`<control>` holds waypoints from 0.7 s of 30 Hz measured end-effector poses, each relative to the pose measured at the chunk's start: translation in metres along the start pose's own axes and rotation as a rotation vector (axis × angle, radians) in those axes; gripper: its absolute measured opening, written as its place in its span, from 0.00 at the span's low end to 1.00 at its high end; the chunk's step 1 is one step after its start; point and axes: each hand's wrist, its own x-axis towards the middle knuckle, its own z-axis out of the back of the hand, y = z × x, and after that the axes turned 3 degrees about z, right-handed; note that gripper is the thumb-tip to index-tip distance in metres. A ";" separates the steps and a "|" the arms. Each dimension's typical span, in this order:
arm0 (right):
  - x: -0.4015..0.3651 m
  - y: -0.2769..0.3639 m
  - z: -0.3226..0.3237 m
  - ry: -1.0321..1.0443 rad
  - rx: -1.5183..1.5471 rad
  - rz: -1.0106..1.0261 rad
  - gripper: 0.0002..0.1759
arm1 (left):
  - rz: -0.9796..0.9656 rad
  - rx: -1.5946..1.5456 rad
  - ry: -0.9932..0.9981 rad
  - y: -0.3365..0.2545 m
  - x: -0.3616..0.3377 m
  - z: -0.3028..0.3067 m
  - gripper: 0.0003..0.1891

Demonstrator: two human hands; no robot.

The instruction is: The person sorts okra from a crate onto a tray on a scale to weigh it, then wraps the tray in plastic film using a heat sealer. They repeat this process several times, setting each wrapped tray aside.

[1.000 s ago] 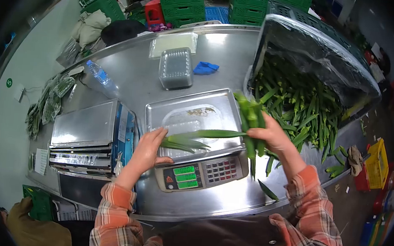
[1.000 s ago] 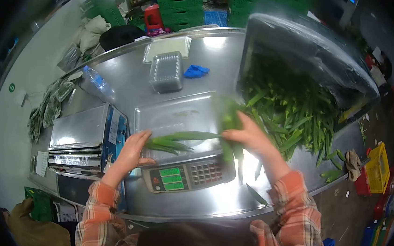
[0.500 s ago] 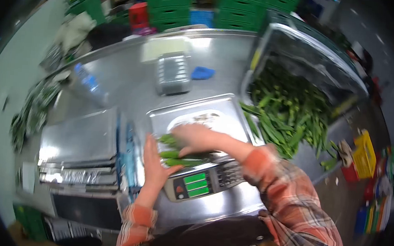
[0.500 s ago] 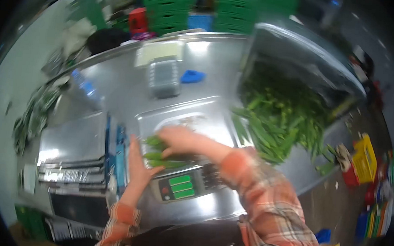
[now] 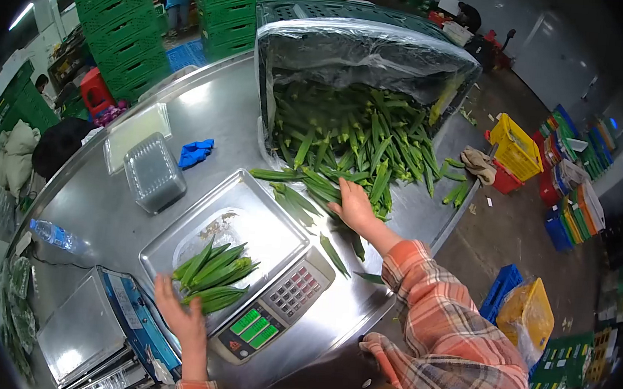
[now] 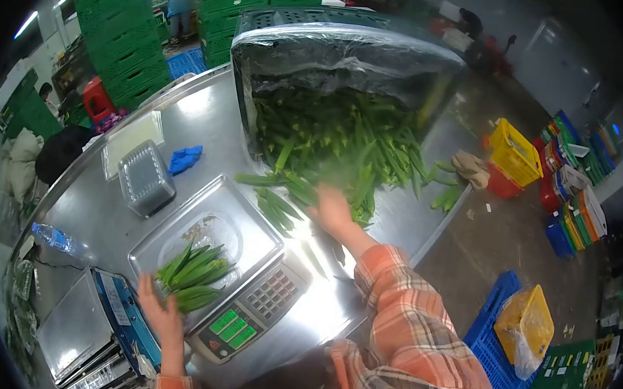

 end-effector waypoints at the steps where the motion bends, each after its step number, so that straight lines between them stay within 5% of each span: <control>1: 0.001 -0.016 -0.015 0.048 -0.054 0.063 0.30 | 0.100 -0.145 -0.045 -0.005 -0.002 0.007 0.28; 4: -0.001 -0.036 -0.040 0.063 -0.219 0.268 0.28 | 0.482 -0.659 -0.154 -0.024 -0.023 0.030 0.17; 7: 0.002 -0.025 -0.015 0.103 0.009 0.140 0.25 | 0.757 -0.764 0.283 -0.051 -0.114 0.061 0.12; 8: 0.002 -0.024 -0.008 -0.072 0.130 0.145 0.28 | 0.900 -0.769 0.428 -0.065 -0.139 0.068 0.13; 10: 0.016 0.010 0.023 -0.043 0.286 0.124 0.31 | 0.755 -0.671 0.522 -0.066 -0.200 0.074 0.13; 14: 0.028 0.129 0.057 0.185 0.566 0.624 0.32 | 0.729 -0.624 0.545 -0.072 -0.208 0.060 0.14; 19: 0.021 0.230 0.025 0.438 0.396 1.054 0.33 | 0.756 -0.643 0.508 -0.075 -0.205 0.053 0.15; 21: 0.017 0.234 0.018 0.452 0.423 1.010 0.33 | 0.755 -0.653 0.499 -0.073 -0.207 0.053 0.15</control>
